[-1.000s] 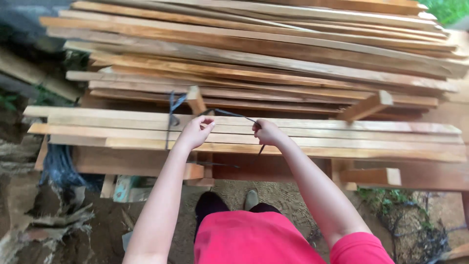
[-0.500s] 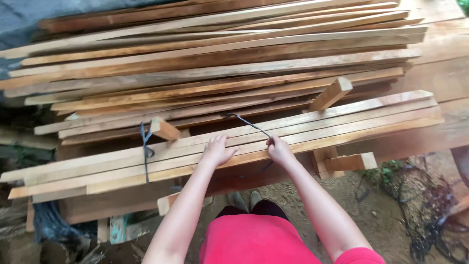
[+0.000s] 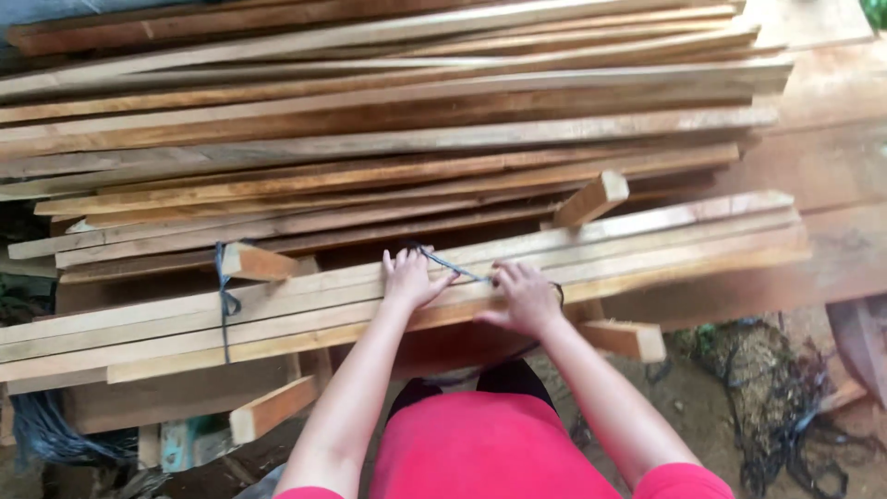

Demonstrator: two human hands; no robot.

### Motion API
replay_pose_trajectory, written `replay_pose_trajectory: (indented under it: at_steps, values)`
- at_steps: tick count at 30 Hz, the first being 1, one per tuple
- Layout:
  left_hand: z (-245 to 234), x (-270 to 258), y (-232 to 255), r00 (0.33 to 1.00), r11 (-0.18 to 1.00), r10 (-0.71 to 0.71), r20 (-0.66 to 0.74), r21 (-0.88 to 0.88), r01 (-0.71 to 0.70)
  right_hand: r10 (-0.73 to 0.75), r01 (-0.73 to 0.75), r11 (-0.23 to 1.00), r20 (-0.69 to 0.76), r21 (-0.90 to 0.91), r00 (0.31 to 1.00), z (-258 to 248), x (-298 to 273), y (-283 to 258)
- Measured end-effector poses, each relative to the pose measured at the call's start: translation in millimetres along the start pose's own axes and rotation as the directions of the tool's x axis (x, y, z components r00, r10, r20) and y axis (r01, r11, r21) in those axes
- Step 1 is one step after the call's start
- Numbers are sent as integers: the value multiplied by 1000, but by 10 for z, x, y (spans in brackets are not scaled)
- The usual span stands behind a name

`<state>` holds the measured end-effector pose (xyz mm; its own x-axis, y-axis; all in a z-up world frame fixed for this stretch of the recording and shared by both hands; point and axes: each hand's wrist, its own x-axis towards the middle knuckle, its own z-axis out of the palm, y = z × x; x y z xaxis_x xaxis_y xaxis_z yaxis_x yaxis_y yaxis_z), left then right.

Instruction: Organizing thin wooden boards into groups and securing them with black ties.

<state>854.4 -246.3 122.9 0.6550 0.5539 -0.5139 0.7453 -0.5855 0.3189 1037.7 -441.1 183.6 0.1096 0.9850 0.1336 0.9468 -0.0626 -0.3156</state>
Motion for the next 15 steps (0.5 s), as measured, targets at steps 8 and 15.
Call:
replay_pose_trajectory:
  at_steps: [8,15]
  values:
    - [-113,287,530,994,993,-111,21,40,111,0,3,996,36,-90,999,505,-383,156]
    - [-75,299,535,993,977,-101,53,193,89,-18,16,996,-20,-92,1000,1070,-422,398]
